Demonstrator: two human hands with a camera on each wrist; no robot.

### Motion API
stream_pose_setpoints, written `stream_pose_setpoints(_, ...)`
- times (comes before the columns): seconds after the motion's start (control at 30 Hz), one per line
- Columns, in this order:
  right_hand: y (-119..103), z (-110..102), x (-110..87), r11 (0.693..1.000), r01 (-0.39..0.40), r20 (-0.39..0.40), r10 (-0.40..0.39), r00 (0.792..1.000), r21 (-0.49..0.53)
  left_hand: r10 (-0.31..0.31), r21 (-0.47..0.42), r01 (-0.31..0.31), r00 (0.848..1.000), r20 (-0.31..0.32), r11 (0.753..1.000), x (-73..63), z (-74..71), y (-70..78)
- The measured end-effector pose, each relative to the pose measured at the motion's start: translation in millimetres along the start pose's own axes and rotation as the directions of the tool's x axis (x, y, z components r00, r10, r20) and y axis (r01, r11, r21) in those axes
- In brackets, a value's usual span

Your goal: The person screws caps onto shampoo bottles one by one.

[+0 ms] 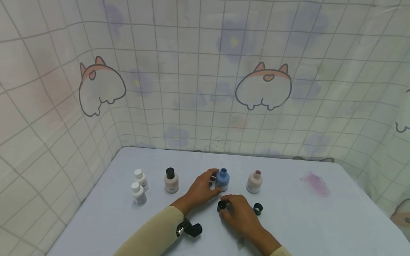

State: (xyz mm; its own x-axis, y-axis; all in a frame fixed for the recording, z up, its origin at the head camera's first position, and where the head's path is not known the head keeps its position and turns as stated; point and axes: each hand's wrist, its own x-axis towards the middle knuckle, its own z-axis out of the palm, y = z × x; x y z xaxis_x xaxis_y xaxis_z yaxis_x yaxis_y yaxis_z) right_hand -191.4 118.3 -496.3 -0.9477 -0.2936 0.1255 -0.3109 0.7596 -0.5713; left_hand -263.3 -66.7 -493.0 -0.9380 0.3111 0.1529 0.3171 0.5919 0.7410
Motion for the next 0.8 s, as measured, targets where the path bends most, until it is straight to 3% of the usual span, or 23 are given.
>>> stream_pose_setpoints(0.4, 1.7, -2.7, -4.1, 0.999, -0.011, 0.010, 0.010, 1.000, 0.037, -0.037, -0.006, 0.037, 0.999, 0.011, 0.999, 3.4, 2.8, 2.7)
stream_pose_setpoints(0.8, 2.6, -5.2, -5.6, 1.000, -0.011, 0.004, 0.010, 1.000, 0.025, -0.017, -0.002, 0.017, 1.000, 0.002, 1.000, 8.3, 2.9, 2.4)
